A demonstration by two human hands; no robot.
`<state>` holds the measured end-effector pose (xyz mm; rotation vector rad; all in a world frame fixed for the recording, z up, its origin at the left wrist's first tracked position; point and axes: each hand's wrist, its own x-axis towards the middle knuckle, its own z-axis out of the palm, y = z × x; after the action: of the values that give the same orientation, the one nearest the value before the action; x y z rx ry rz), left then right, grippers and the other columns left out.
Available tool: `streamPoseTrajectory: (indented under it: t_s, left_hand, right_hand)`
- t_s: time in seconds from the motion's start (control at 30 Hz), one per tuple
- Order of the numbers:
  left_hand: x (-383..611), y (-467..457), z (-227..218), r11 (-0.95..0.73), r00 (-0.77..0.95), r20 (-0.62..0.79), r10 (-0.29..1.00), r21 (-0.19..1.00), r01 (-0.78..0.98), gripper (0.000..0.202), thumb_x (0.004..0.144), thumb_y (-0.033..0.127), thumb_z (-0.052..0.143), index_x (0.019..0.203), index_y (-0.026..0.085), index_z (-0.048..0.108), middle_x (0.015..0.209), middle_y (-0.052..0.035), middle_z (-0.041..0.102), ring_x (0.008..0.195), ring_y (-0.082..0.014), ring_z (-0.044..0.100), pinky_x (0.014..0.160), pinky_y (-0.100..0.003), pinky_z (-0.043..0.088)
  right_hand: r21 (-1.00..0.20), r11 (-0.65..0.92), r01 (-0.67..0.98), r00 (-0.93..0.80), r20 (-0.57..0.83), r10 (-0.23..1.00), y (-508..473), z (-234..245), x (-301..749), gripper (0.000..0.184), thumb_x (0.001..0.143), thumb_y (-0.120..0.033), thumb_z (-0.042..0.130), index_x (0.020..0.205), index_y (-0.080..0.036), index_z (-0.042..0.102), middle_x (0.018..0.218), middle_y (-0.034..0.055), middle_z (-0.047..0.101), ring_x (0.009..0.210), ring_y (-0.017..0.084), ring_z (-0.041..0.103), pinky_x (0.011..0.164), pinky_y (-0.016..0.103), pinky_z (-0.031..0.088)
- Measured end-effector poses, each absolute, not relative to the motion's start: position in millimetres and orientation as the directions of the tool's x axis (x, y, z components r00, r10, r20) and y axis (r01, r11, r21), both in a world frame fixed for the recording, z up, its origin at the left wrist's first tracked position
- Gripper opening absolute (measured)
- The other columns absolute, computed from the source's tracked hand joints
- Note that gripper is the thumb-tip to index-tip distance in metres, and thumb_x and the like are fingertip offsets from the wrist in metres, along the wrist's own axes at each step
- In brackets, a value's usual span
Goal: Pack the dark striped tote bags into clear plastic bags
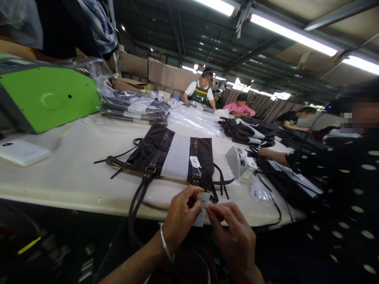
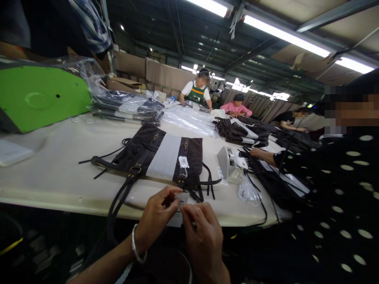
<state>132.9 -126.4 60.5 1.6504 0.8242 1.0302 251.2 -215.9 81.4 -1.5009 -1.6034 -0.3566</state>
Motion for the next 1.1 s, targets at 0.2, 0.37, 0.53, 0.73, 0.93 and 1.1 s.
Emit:
streamPoseTrajectory:
  t_s: [0.2,0.37,0.53,0.73,0.93,1.1]
  left_hand:
    - [133,-133,60,-0.245,0.574,0.245,0.782,0.966,-0.079,0.024,0.083,0.019,0.057,0.103,0.021,0.07,0.09,-0.0008,0.072,0.077,-0.0145,0.063,0.071,-0.023,0.048]
    - [128,-130,53,-0.134,0.697,0.202,0.688,0.979,-0.151,0.034,0.082,0.014,0.055,0.112,0.022,0.07,0.105,-0.0034,0.071,0.093,-0.018,0.065,0.084,-0.027,0.05]
    - [133,-134,43,-0.381,0.677,0.333,0.656,0.921,-0.083,0.043,0.081,0.005,0.051,0.117,0.022,0.066,0.117,-0.0041,0.066,0.11,-0.0178,0.06,0.1,-0.029,0.045]
    - [149,-141,36,-0.615,0.729,0.421,0.54,0.789,0.0,0.041,0.076,0.0,0.05,0.108,0.019,0.066,0.11,-0.0057,0.069,0.107,-0.0184,0.06,0.1,-0.03,0.045]
    - [153,-82,51,-0.623,0.586,0.392,0.709,0.737,0.26,0.015,0.09,0.019,0.053,0.097,0.022,0.065,0.099,-0.0028,0.069,0.096,-0.0187,0.062,0.089,-0.032,0.048]
    - [183,-40,43,-0.704,0.596,0.379,0.708,0.453,0.547,0.017,0.081,0.029,0.067,0.095,0.019,0.062,0.096,-0.0062,0.064,0.095,-0.0254,0.058,0.085,-0.039,0.047]
  right_hand:
    - [-0.353,0.226,0.908,0.125,0.742,0.658,-212,73,255,0.008,0.09,-0.018,0.061,0.092,-0.022,0.067,0.077,0.0007,0.063,0.071,0.012,0.063,0.067,0.02,0.052]
    - [-0.448,0.229,0.864,0.18,0.701,0.69,-218,60,266,0.007,0.089,-0.021,0.062,0.09,-0.024,0.069,0.077,-0.0005,0.064,0.069,0.011,0.064,0.065,0.019,0.051]
    - [-0.746,0.071,0.662,0.475,0.491,0.731,-221,51,284,0.02,0.084,-0.037,0.067,0.098,-0.024,0.071,0.095,0.0041,0.07,0.076,0.016,0.066,0.071,0.024,0.054]
    - [-0.983,0.011,0.183,0.441,0.092,0.893,-208,45,299,0.029,0.077,-0.049,0.071,0.082,-0.021,0.076,0.085,0.0053,0.072,0.075,0.017,0.064,0.066,0.025,0.051]
    - [-0.999,-0.028,-0.021,0.457,-0.034,0.889,-191,48,315,0.034,0.074,-0.051,0.072,0.085,-0.019,0.075,0.066,-0.0001,0.065,0.049,0.008,0.048,0.049,0.021,0.039]
    - [-0.985,-0.037,0.167,0.392,0.032,0.919,-156,47,328,0.026,0.078,-0.042,0.065,0.088,-0.021,0.075,0.074,0.0018,0.069,0.052,0.012,0.053,0.048,0.024,0.042]
